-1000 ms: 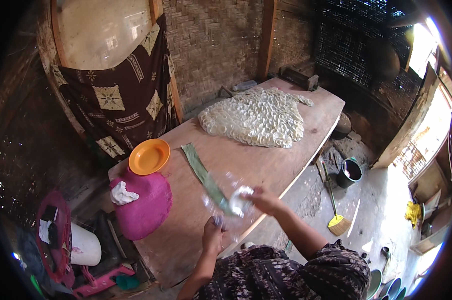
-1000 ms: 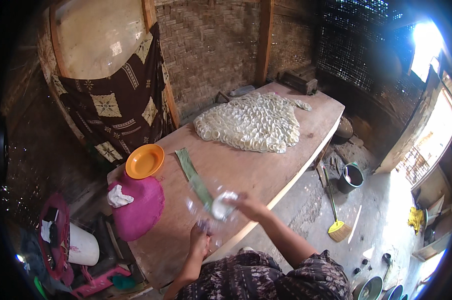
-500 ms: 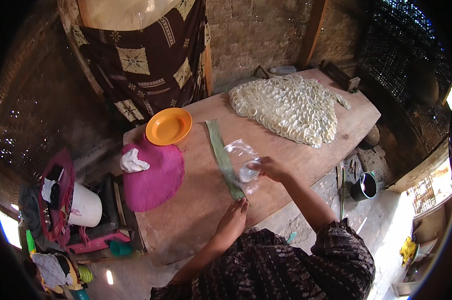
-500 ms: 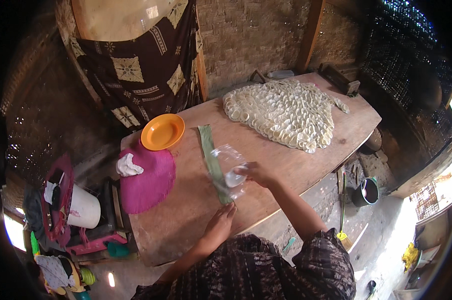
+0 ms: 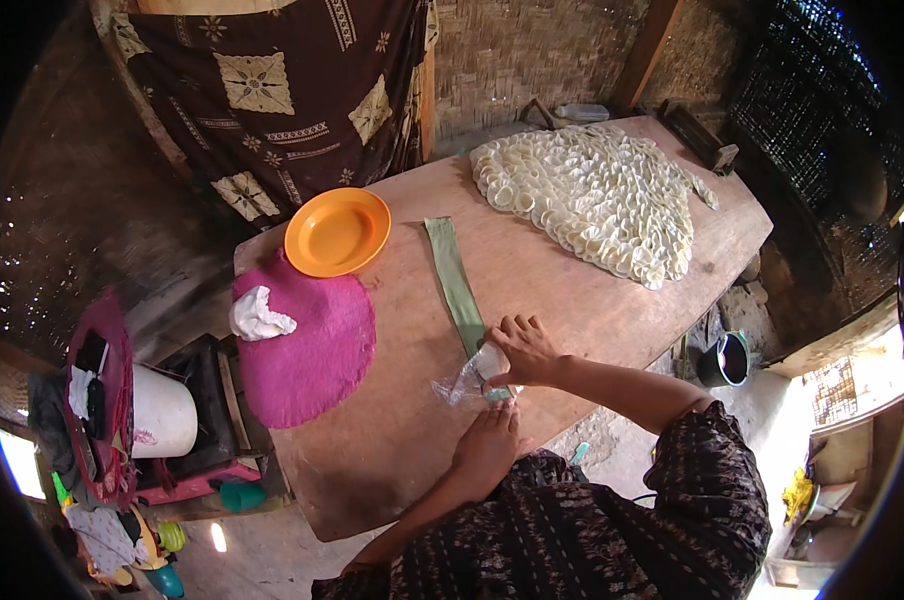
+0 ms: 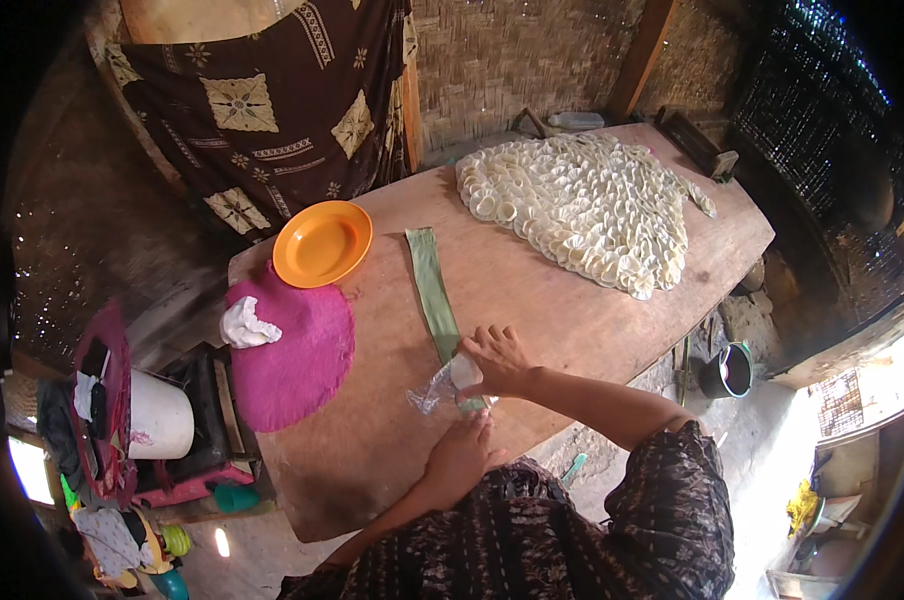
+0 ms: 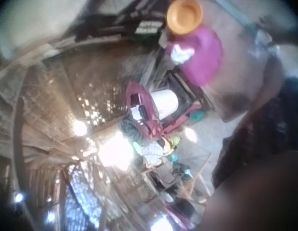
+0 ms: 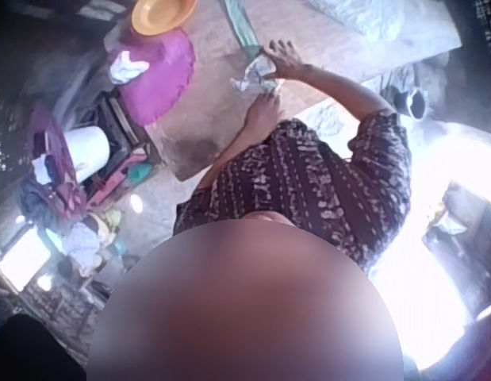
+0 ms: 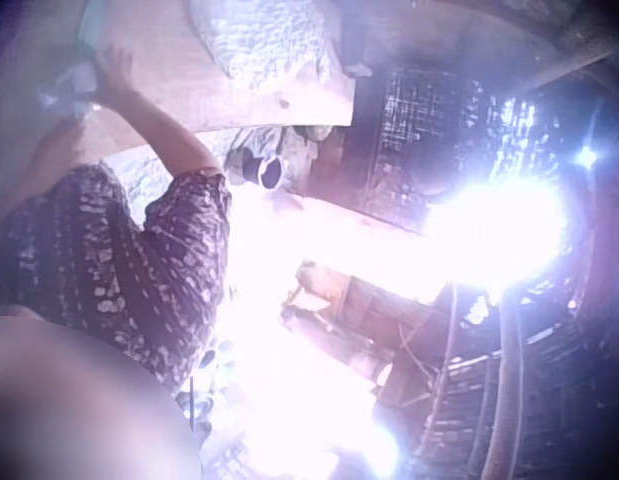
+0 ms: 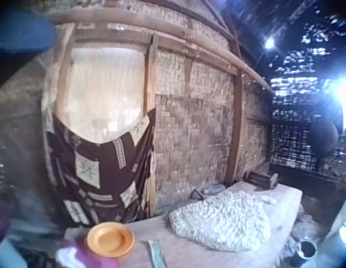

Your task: The person repeatedly takes small pieces of white dough, rolls them into balls, flattens them on a green leaf, and folds them into flower-like shapes. The finished pieces are placed on a wooden table where a large pile of similar items has accumulated.

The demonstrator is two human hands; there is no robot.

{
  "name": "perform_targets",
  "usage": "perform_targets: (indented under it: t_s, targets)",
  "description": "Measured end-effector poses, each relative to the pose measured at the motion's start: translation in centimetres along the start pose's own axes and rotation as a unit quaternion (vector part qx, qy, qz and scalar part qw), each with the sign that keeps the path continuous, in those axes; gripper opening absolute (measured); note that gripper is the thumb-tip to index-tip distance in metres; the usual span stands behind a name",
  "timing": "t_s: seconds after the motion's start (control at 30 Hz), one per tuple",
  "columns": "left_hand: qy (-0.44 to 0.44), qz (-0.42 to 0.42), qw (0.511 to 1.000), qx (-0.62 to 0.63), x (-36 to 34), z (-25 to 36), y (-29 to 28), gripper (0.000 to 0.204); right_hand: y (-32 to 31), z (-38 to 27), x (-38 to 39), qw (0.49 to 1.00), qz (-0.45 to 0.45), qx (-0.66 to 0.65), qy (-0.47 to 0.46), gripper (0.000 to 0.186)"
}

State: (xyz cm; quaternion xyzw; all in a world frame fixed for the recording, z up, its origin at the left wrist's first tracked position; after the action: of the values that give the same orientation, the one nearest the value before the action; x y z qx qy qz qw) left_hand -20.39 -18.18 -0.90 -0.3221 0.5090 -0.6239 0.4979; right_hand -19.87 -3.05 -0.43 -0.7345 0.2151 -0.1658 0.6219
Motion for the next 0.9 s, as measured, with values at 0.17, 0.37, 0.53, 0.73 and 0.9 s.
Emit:
perform_targets:
  t_s: [0.17,0.37,0.53,0.73,0.9]
  targets:
    - [0.019,0.007,1.0,0.008,-0.7,-0.1,-0.4,0.063,0.3,0.9,-1.2,1.0,0.028,-0.011,-0.008,0.089]
    - [0.018,0.003,1.0,0.006,-1.2,0.0,0.9,0.064,0.5,3.5,-6.4,0.999,0.034,-0.031,-0.015,0.088]
    - [0.033,-0.025,0.999,-0.018,-1.1,0.1,2.4,0.062,0.7,5.6,-10.8,1.0,0.001,-0.003,0.02,0.092]
    - [0.051,-0.007,0.998,-0.031,-1.2,0.1,2.0,0.064,0.4,8.7,-16.2,0.998,0.006,0.001,0.065,0.087]
    - [0.059,-0.022,0.997,-0.048,-1.2,0.4,1.4,0.062,0.3,10.7,-19.2,0.986,-0.039,-0.057,0.15,0.084]
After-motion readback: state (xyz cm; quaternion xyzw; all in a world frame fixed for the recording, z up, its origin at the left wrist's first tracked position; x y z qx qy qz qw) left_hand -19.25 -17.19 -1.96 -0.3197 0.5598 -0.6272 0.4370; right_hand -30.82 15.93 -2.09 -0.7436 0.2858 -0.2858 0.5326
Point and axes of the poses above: each hand's wrist, its own x-axis away from the middle knuckle, its own y-axis out of the palm, z = x × y, the point moved 8 cm from there along -x, towards the middle knuckle, and after that the axes turned 1 degree about -x, right-handed, at the moved point
